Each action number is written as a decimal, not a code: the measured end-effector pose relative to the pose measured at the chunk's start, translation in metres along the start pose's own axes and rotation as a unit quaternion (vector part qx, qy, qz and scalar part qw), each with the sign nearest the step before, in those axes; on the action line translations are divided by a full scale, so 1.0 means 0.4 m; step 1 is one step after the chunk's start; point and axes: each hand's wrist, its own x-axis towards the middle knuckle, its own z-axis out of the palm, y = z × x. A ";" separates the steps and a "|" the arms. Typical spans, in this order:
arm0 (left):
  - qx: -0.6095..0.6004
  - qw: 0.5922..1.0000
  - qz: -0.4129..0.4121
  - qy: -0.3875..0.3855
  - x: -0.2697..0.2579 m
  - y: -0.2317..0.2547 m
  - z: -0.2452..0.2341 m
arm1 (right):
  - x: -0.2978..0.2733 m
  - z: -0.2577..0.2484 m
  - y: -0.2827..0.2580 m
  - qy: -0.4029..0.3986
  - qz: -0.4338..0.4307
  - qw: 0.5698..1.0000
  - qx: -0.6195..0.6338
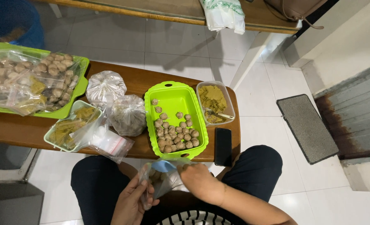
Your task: The person uses a blue spoon to transfer several meatballs from a green tray into a clear plastic bag and then ties the bag shut.
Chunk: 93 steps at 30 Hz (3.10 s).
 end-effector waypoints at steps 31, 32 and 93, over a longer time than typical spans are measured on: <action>-0.019 0.997 -0.066 0.030 0.030 0.000 -0.030 | 0.445 0.042 0.389 0.045 0.284 0.898 0.333; -0.023 0.998 -0.057 0.022 0.036 -0.005 -0.032 | 0.464 0.090 0.419 0.076 0.274 0.885 0.367; -0.040 0.995 -0.077 -0.049 -0.029 0.006 -0.001 | -0.308 -0.273 0.130 -0.054 0.067 0.994 0.069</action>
